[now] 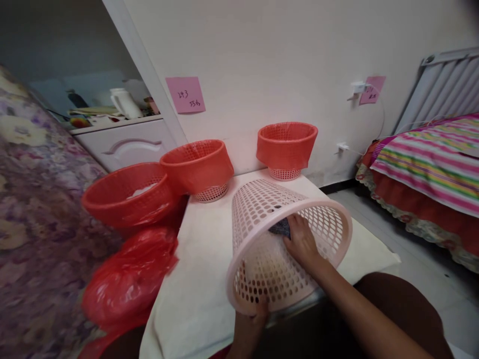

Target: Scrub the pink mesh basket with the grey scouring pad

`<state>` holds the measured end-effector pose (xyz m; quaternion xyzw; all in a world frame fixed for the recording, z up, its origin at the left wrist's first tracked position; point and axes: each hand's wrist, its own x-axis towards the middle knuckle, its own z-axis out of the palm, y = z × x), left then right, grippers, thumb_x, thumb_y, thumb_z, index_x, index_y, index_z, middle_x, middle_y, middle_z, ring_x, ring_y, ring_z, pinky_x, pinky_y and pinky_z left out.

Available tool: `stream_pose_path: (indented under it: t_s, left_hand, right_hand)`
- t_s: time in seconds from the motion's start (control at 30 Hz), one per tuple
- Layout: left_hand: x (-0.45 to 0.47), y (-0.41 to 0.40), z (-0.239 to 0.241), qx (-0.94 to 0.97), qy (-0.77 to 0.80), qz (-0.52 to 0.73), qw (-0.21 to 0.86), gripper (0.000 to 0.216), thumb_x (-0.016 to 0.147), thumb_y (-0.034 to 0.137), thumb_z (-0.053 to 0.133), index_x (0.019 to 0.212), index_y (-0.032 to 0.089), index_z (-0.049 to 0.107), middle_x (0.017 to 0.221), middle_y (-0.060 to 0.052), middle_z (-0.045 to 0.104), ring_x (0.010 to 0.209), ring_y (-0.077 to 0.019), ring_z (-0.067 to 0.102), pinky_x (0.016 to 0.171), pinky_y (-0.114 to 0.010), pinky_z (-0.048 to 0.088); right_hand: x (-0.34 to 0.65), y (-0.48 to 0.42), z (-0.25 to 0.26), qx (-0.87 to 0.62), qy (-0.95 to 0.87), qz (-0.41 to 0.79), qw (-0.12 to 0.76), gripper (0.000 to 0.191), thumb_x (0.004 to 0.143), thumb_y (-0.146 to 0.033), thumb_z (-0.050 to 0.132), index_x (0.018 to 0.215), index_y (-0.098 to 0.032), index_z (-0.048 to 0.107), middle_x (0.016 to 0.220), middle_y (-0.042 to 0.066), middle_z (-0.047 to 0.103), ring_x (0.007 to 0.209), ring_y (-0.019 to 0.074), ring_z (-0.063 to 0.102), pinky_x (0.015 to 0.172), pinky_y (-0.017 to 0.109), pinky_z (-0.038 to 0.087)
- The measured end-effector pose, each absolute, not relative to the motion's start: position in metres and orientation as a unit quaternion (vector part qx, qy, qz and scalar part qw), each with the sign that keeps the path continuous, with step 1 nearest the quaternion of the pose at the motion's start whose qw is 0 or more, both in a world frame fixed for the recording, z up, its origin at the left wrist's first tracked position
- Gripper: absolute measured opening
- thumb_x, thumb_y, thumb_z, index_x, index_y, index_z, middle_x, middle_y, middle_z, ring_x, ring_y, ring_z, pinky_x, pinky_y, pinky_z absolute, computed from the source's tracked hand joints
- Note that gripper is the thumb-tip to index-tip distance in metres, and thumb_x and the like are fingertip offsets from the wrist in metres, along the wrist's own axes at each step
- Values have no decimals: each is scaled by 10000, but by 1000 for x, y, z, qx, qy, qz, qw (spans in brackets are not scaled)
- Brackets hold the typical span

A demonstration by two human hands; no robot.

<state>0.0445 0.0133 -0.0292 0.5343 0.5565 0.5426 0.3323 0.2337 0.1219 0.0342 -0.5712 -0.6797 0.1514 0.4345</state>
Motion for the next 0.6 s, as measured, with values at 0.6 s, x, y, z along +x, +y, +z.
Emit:
stream_pose_path:
  t_s: [0.6]
  left_hand:
    - [46, 19, -38, 537, 580, 503, 350, 925, 756, 491, 605, 1494, 106, 201, 1490, -186, 408, 1416, -321, 324, 1196, -459, 210]
  right_hand:
    - [226, 155, 40, -563, -668, 181, 452, 564, 725, -98, 572, 1286, -135, 529, 1351, 152, 549, 1325, 325, 408, 1111, 513, 298]
